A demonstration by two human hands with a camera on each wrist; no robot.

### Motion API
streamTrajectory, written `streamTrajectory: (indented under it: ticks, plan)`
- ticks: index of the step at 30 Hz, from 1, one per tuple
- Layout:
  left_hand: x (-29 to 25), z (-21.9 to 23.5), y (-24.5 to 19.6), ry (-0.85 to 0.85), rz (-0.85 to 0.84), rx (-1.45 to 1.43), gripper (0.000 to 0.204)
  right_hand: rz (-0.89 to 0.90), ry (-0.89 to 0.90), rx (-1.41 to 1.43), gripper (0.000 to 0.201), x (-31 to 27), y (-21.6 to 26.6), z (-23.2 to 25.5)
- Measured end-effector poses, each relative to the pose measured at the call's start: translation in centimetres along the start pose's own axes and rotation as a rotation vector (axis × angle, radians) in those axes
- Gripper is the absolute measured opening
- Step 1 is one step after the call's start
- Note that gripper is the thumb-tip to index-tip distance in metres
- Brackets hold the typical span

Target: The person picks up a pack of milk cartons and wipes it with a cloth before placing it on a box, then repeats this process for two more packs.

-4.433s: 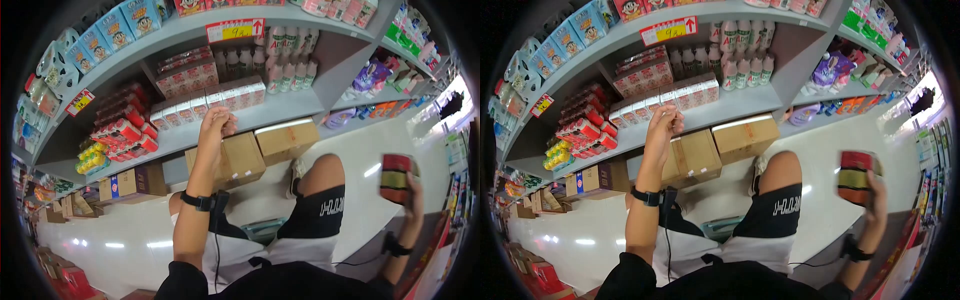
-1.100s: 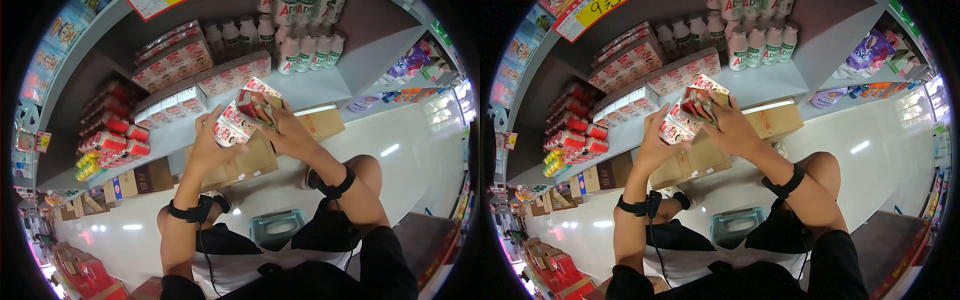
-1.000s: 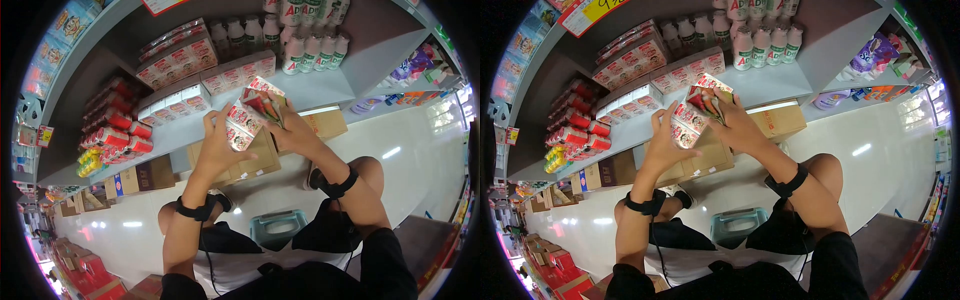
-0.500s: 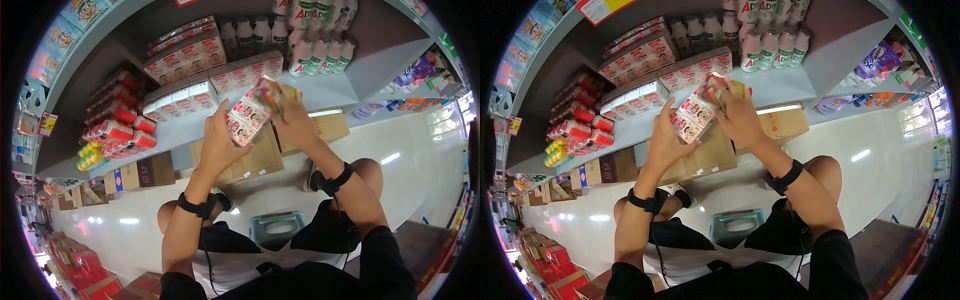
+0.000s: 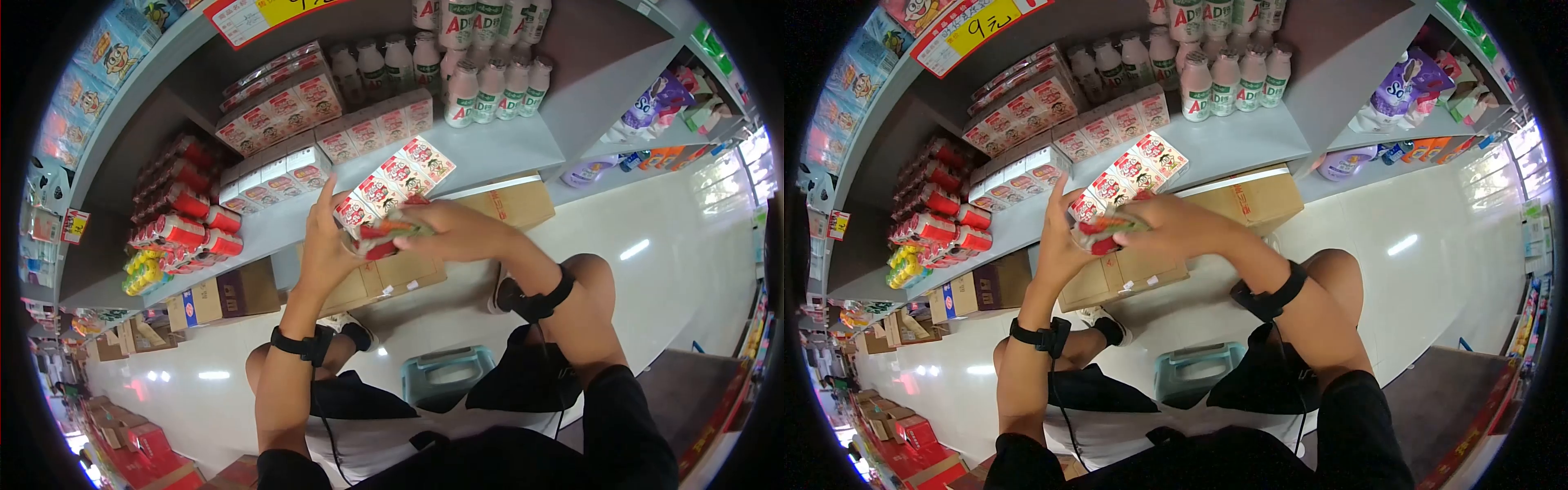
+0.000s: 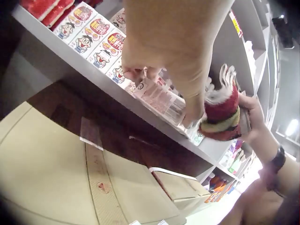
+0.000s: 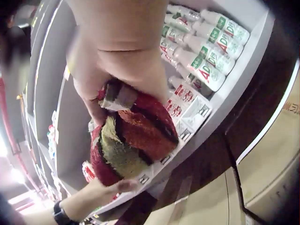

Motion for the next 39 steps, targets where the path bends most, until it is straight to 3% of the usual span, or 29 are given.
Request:
streamTrajectory:
  ticks: [2,4,5,6,7,8,9,11,15,17,18,20,21,23,24,26,27,28,29,30,32,33,34,36,39]
  plan:
    - [-0.3,0.3,-0.5,0.012,0.015,0.08,0.122,-0.052,-0.004,0.151,0.05,-1.1,-0.9,1.2]
    - [-0.6,0.8,-0.8,0.113,0.131,0.181,0.112,-0.339,-0.199,0.798,0.053,-2.8,-4.1,2.2]
    - [-1.1,0.9,-0.4,0.139,0.11,0.161,0.093,-0.338,-0.2,0.804,0.053,-3.1,-4.7,2.6]
    - [-1.3,1.3,-0.4,0.145,0.113,0.165,0.093,-0.162,-0.408,0.93,0.048,-3.5,-5.1,3.9]
    - [-1.7,1.1,0.8,0.196,0.33,-0.236,0.083,0.022,-0.619,1.048,0.044,-4.2,-5.6,5.1]
    - [-2.4,0.5,1.6,0.239,0.543,-0.638,0.074,0.023,-0.623,1.056,0.044,-4.4,-6.6,5.3]
    - [-2.8,0.3,1.4,0.242,0.546,-0.633,0.074,0.13,-0.739,1.147,0.042,-4.8,-6.7,6.0]
    - [-4.1,-1.6,0.4,0.125,0.581,-1.374,0.064,0.242,-1.008,1.172,0.039,-5.9,-6.8,6.5]
    - [-4.5,-3.3,-1.5,0.13,0.606,-1.574,0.068,0.097,-1.09,1.034,0.044,-6.4,-7.5,4.5]
    - [-4.1,-3.9,-1.6,0.14,0.571,-1.572,0.068,-0.099,-0.851,0.904,0.044,-4.8,-6.8,2.2]
    - [-3.8,-4.0,-1.8,0.144,0.536,-1.565,0.067,-0.101,-0.853,0.907,0.044,-4.6,-5.4,1.4]
    - [-3.5,-5.0,-2.5,0.13,0.535,-1.543,0.066,-0.313,-0.413,0.589,0.045,-3.3,-2.0,-0.9]
    - [-3.4,-5.1,-2.7,0.112,0.527,-1.525,0.064,-0.311,-0.415,0.595,0.045,-2.8,-2.9,-1.6]
    - [-3.4,-4.8,-2.2,0.096,0.529,-1.55,0.063,0.455,-0.532,-0.524,0.049,-2.2,-0.2,-2.8]
    - [-3.4,-4.7,-1.7,0.08,0.527,-1.58,0.061,0.456,-0.536,-0.524,0.049,-2.2,0.3,-3.2]
    - [-3.8,-4.6,0.6,0.04,0.573,-1.626,0.063,0.554,-0.311,-0.269,0.054,-2.9,2.0,-5.1]
    - [-3.5,-3.8,0.9,0.085,0.609,-1.531,0.064,0.548,-0.319,-0.269,0.054,-3.5,2.5,-5.4]
    - [-3.5,-3.7,0.9,0.128,0.645,-1.436,0.065,0.488,-0.086,-0.087,0.049,-3.6,2.5,-6.4]
    - [-3.6,-3.7,0.3,0.099,0.503,-1.391,0.066,0.422,0.146,0.1,0.044,-3.8,2.4,-7.4]
    - [-3.8,-3.7,0.0,0.107,0.512,-1.392,0.066,0.416,0.14,0.108,0.044,-4.2,2.5,-7.2]
    - [-4.1,-3.3,0.0,0.115,0.487,-1.469,0.068,0.252,0.533,0.125,0.05,-4.8,2.2,-8.2]
    - [-4.1,-2.9,0.1,0.1,0.484,-1.411,0.069,-0.028,0.677,0.293,0.054,-5.6,2.1,-7.4]
    - [-4.4,-2.2,0.4,0.107,0.487,-1.417,0.069,-0.036,0.673,0.298,0.054,-6.0,1.9,-6.3]
    - [-5.2,-0.5,1.5,0.281,0.543,-1.022,0.068,-0.088,0.372,0.408,0.05,-6.5,0.7,-3.0]
    - [-5.5,0.0,1.1,0.276,0.6,-1.108,0.065,-0.045,-0.232,0.939,0.041,-8.5,-1.9,2.3]
Point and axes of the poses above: each hand's wrist, its own x-axis towards the middle knuckle, its own z-axis out of the back of the hand, y = z × x, the point moved 5 cm from there along x, towards the middle knuckle, and after that the axes turned 9 degrees about y, right-handed, at the moved point
